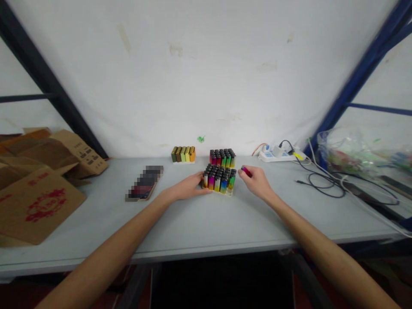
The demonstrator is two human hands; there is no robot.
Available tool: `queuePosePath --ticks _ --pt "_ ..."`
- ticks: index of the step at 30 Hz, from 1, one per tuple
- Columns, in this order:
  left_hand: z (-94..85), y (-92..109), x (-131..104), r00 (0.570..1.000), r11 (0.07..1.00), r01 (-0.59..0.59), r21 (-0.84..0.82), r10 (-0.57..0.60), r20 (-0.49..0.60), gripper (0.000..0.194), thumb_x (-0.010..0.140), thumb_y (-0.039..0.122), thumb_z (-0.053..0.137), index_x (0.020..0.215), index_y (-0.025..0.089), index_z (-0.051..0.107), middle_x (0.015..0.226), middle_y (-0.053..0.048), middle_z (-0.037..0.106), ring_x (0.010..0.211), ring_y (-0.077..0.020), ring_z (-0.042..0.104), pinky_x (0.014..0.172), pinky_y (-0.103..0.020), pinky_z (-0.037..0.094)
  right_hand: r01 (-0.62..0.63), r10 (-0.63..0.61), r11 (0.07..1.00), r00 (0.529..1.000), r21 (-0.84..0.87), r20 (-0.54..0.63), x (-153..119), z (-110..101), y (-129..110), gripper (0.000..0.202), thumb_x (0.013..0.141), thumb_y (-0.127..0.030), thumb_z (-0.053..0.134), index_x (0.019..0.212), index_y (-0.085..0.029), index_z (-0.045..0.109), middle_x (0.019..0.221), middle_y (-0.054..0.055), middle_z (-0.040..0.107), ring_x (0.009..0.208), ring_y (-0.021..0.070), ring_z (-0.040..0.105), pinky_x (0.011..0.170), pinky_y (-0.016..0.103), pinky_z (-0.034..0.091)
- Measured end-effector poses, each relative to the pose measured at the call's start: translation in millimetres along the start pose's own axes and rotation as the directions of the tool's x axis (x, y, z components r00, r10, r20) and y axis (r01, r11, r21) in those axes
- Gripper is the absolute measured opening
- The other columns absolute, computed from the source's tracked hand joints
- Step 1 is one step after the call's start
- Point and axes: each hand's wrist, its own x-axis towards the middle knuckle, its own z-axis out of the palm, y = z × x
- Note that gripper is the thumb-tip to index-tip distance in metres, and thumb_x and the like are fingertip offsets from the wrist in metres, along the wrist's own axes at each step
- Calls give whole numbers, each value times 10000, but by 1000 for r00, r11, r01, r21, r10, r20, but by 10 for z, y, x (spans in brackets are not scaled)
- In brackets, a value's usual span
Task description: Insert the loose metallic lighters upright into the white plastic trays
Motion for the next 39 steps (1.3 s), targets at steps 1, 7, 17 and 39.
queuePosePath --ticks 1,7,17,39 --pt "0 -1 0 1000 1000 1 -1 -1 -1 526 921 546 644 1282 164 636 1405 -133 605 1270 -304 593 1160 -404 418 2 -2 1000 1000 0 4 -2 1 -7 409 865 -487 462 569 -224 357 538 -35 352 553 118 354 554 281 236" --pt "-8 12 -1 1000 1000 1 -15 -1 0 544 913 526 661 1317 165 616 1448 -135 582 1292 -314 577 1170 -420 407 43 -45 998 999 40 30 -38 3 -39 443 964 -612 491 778 -212 532 600 -41 489 567 130 432 572 272 310" --pt "6 -9 -1 1000 999 -11 -34 11 -2 579 918 546 650 1355 173 583 1448 -124 583 1302 -297 566 1179 -397 391 263 -264 964 964 20 43 -12 -84 -1 404 999 -580 500 901 -222 657 826 76 677 758 215 624 709 344 506" --pt "5 -1 -1 1000 998 -2 -61 1 -22 527 898 550 666 1269 177 634 1357 -125 639 1236 -313 609 1132 -423 438 292 -291 956 925 31 244 -55 -80 33 278 974 -511 601 1055 -244 591 733 -1 680 616 167 614 599 281 466"
